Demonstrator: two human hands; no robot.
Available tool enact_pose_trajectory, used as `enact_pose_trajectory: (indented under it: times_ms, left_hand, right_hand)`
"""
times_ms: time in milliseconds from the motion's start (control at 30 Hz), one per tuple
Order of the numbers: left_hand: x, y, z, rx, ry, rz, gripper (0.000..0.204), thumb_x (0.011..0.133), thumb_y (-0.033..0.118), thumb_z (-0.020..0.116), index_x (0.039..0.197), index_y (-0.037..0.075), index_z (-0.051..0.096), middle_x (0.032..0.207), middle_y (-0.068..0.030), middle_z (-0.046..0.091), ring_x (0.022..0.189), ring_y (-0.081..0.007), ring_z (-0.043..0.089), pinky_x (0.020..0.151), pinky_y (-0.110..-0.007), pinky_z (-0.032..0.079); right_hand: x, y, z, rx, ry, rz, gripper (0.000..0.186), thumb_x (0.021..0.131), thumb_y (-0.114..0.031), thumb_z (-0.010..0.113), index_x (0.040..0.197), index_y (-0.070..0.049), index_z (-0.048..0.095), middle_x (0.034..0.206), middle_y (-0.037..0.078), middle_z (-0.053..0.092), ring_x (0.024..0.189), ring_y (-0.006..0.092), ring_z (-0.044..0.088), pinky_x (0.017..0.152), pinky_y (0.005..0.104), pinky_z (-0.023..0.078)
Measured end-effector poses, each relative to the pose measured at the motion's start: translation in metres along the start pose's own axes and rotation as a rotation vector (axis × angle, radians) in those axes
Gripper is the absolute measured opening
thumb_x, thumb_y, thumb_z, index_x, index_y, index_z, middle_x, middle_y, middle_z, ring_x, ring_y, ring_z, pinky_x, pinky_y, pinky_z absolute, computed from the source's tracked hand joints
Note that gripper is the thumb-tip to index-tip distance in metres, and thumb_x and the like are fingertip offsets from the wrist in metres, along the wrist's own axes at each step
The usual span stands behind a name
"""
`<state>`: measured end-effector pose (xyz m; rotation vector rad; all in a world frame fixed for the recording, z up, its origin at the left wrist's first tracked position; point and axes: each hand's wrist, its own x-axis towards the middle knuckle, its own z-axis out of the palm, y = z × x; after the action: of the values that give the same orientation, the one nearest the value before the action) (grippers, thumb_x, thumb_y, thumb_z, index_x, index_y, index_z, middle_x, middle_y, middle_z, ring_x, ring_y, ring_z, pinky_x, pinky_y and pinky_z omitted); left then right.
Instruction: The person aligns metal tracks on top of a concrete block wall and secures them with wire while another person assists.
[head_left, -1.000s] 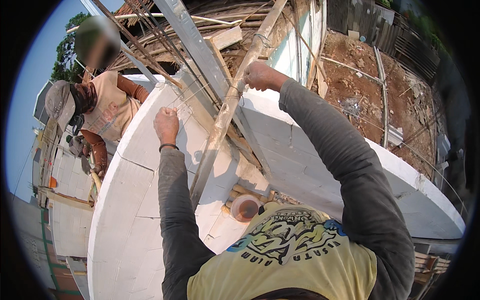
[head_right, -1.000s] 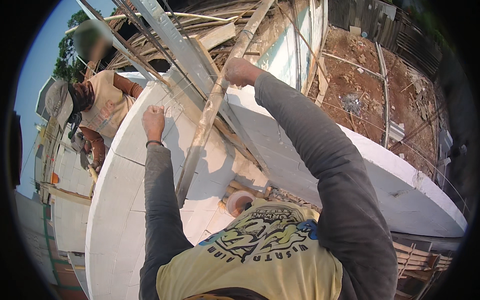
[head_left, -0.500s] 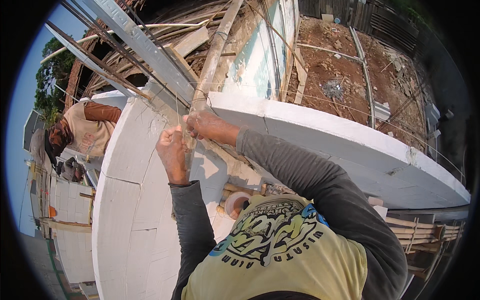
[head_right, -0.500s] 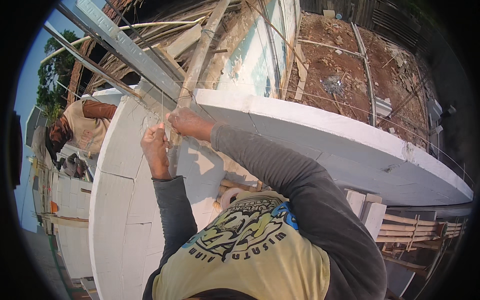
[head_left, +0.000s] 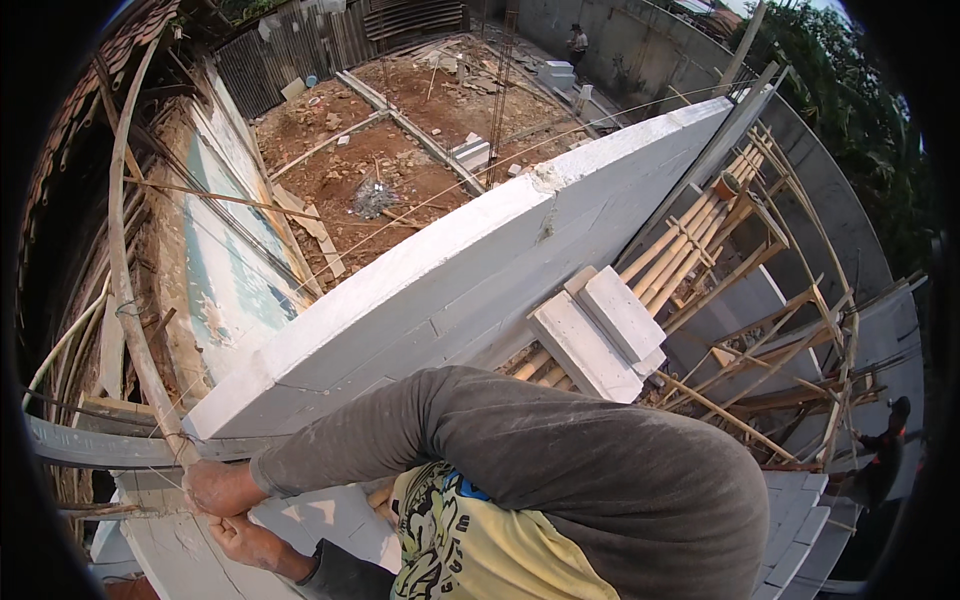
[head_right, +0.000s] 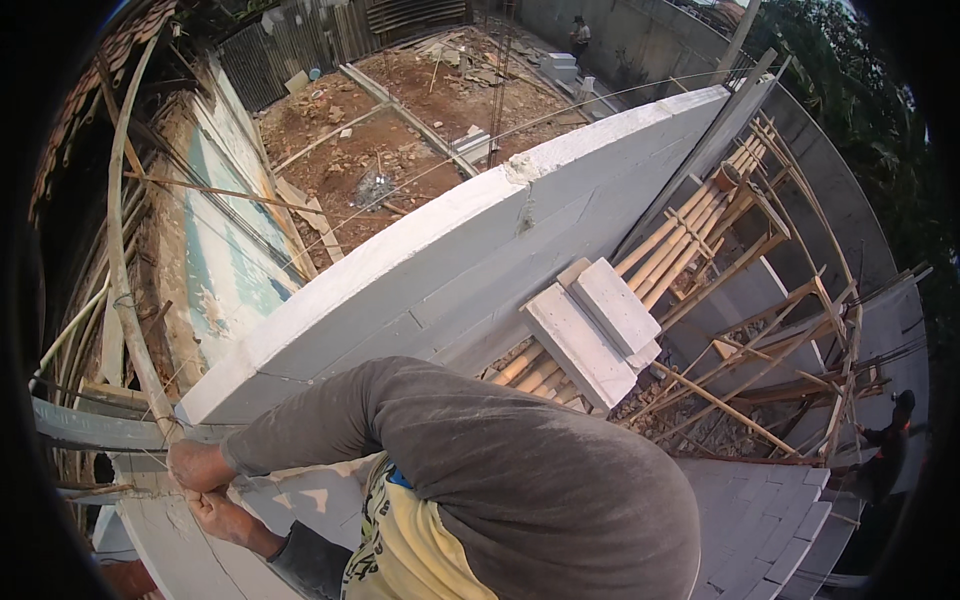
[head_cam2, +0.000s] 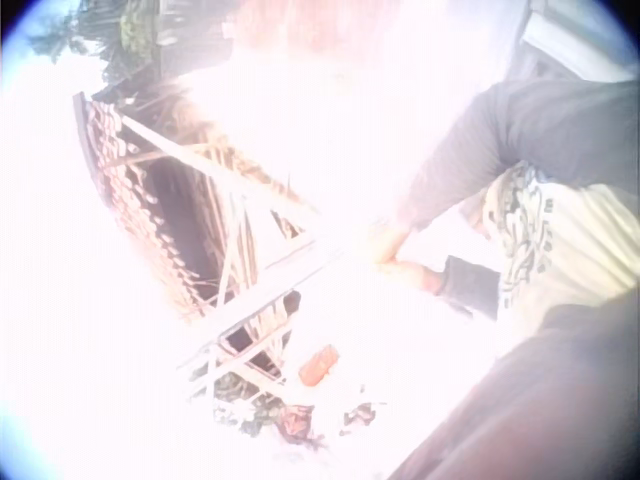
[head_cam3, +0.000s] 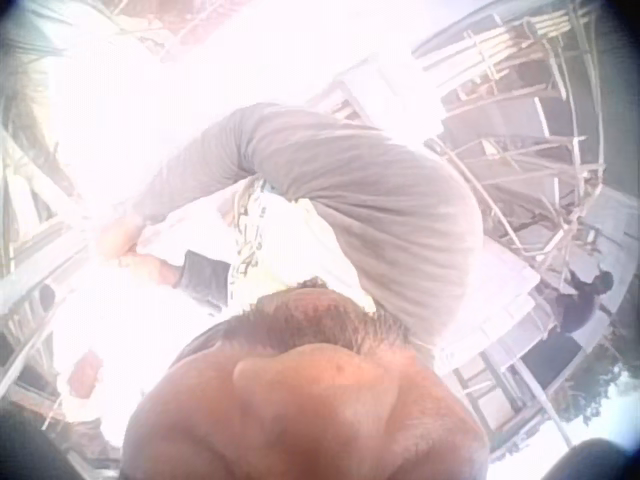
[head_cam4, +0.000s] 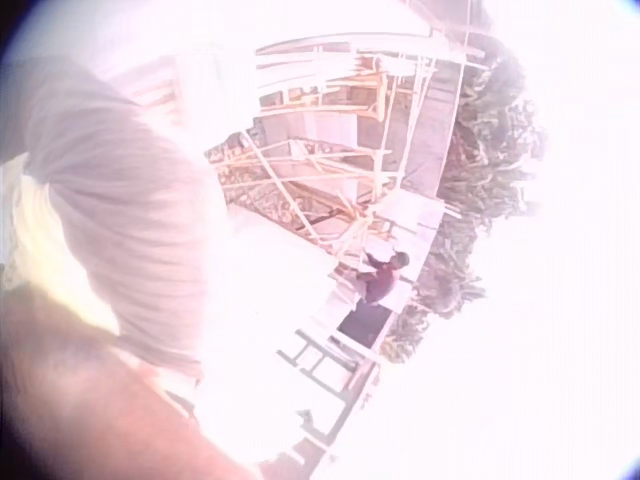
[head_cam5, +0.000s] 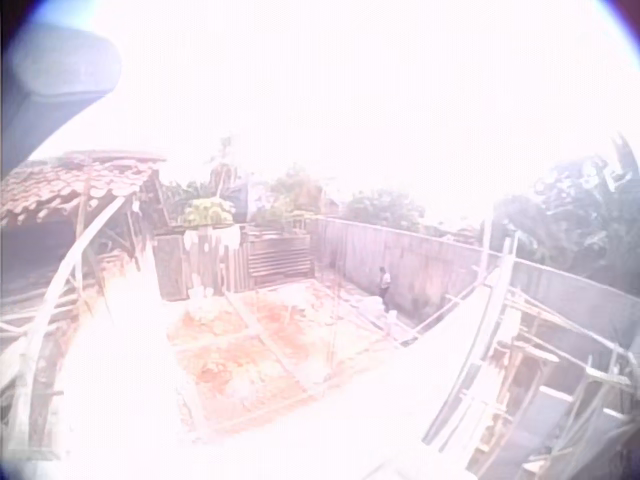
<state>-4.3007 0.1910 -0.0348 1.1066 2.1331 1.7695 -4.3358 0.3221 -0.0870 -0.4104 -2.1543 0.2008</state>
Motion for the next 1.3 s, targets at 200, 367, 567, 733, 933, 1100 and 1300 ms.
enact_pose_trajectory:
  times_ms: [200,367,567,733,933,1100,1300]
  left_hand:
    - [0.014,0.018,0.014,-0.020,0.085,0.154,0.030,0.097,0.021,0.054,0.112,-0.003,0.062,0.102,-0.0124,0.066,0.094,-0.0229,0.064,0.082,-0.034,0.053]
    - [0.085,0.007,-0.017,0.116,0.263,0.536,0.037,0.096,0.026,0.051,0.124,0.001,0.060,0.125,-0.0145,0.059,0.117,-0.0281,0.056,0.098,-0.039,0.046]
    - [0.109,0.007,-0.012,0.169,-0.208,0.809,0.042,0.098,0.029,0.049,0.129,0.003,0.057,0.135,-0.0130,0.054,0.129,-0.0291,0.046,0.110,-0.042,0.033]
    - [0.128,-0.049,0.004,-0.021,-0.169,0.701,0.042,0.101,0.033,0.045,0.124,0.003,0.062,0.127,-0.0125,0.061,0.121,-0.0258,0.053,0.101,-0.036,0.039]
    - [0.082,-0.016,0.019,-0.141,-0.056,0.427,0.043,0.102,0.036,0.044,0.120,0.003,0.064,0.122,-0.0116,0.063,0.105,-0.0226,0.061,0.090,-0.034,0.046]
    - [0.086,0.002,0.006,-0.573,0.136,0.395,0.047,0.098,0.035,0.053,0.119,-0.006,0.061,0.100,-0.0116,0.064,0.098,-0.0250,0.060,0.091,-0.037,0.047]
    - [0.120,-0.008,-0.010,-0.832,0.150,0.301,0.046,0.096,0.026,0.058,0.120,-0.012,0.055,0.082,-0.0069,0.057,0.086,-0.0187,0.058,0.096,-0.036,0.044]
  right_hand:
    - [-0.004,0.056,-0.010,0.079,0.087,0.106,0.015,0.075,-0.022,0.062,0.063,-0.015,0.065,0.060,0.002,0.058,0.055,0.0211,0.059,0.049,0.0385,0.041]
    - [0.011,-0.002,-0.101,0.239,-0.085,0.130,0.025,0.083,-0.013,0.059,0.064,0.003,0.061,0.062,0.022,0.058,0.060,0.0381,0.060,0.059,0.0441,0.048]
    - [0.018,-0.015,-0.129,-0.162,-0.215,-0.133,0.029,0.086,-0.018,0.056,0.068,0.002,0.066,0.061,0.020,0.059,0.059,0.0374,0.061,0.060,0.0452,0.048]
    - [0.010,-0.017,-0.124,0.045,-0.177,-0.001,0.023,0.082,-0.019,0.062,0.072,0.002,0.066,0.069,0.018,0.063,0.067,0.0320,0.063,0.061,0.0404,0.049]
    - [-0.036,-0.025,-0.226,0.017,0.321,-0.026,0.014,0.090,-0.014,0.059,0.096,-0.001,0.056,0.095,0.017,0.050,0.091,0.0337,0.046,0.080,0.0411,0.042]
    - [-0.037,0.036,-0.285,-0.202,0.171,0.086,0.022,0.089,-0.017,0.061,0.105,-0.001,0.061,0.093,0.018,0.057,0.092,0.0350,0.055,0.081,0.0451,0.046]
    - [-0.054,0.069,-0.274,-0.204,-0.451,0.441,0.036,0.090,-0.028,0.064,0.107,0.004,0.061,0.088,0.021,0.067,0.087,0.0352,0.066,0.075,0.0431,0.050]
